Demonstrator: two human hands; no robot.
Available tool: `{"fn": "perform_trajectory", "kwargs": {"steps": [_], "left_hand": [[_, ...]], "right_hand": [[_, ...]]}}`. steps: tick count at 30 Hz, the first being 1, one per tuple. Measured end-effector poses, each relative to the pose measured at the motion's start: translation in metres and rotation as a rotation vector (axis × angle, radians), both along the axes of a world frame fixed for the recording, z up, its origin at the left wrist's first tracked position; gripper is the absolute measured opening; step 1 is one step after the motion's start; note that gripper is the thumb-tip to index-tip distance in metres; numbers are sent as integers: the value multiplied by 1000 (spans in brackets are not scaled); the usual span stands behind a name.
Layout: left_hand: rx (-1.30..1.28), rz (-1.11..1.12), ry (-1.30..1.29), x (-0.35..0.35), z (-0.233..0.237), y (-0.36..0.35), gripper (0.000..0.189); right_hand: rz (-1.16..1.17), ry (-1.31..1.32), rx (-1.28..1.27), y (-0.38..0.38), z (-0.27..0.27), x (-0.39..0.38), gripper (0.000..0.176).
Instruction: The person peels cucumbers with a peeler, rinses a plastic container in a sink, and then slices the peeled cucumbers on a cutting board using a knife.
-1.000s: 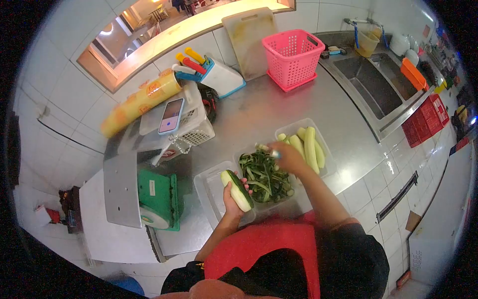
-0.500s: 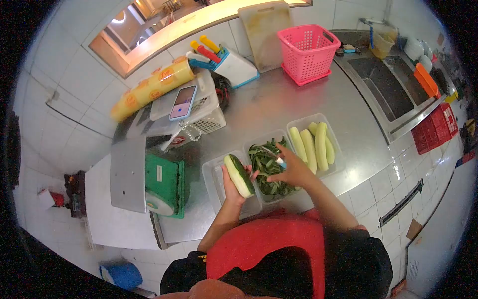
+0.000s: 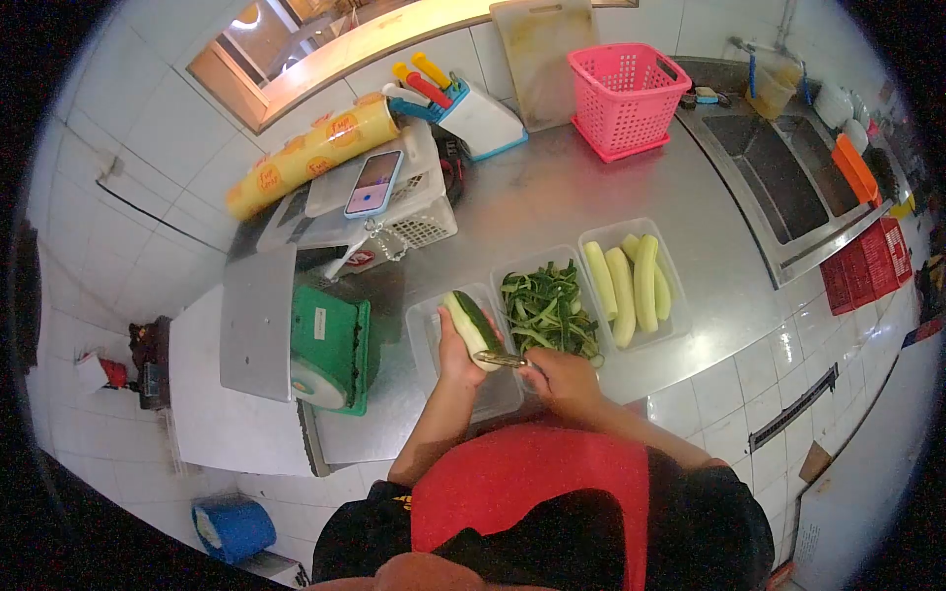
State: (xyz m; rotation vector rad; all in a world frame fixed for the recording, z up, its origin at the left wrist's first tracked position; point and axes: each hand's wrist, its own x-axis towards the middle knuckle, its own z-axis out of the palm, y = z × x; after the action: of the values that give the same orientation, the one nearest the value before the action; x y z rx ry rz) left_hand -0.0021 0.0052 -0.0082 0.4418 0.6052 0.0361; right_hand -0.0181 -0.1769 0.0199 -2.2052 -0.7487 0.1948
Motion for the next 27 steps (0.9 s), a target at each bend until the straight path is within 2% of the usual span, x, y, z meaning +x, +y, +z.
{"fn": "perform_trajectory", "kwargs": {"steps": [6, 10, 16, 17, 19, 20, 22, 27], "left_hand": [[-15, -149, -33, -5, -12, 2, 60], [88, -112, 85, -10, -7, -15, 56], [143, -416, 17, -21, -21, -9, 54], [142, -416, 16, -24, -21, -11, 54], [212, -565, 7, -29, -10, -18, 57], [215, -568, 7, -29, -2, -21, 57], [213, -586, -41, -30, 13, -25, 60], [117, -324, -129, -16, 10, -3, 55]], "right_hand": [[-5, -19, -14, 8, -2, 5, 22], [-84, 63, -49, 18, -11, 24, 23], [-94, 47, -74, 27, -22, 50, 29], [-154, 73, -105, 29, -27, 56, 30], [-208, 86, -169, 29, -42, 70, 34], [-212, 86, -166, 25, -49, 74, 34], [-260, 237, 7, 21, -49, 78, 36], [-289, 366, 187, 8, -24, 49, 35]]}}
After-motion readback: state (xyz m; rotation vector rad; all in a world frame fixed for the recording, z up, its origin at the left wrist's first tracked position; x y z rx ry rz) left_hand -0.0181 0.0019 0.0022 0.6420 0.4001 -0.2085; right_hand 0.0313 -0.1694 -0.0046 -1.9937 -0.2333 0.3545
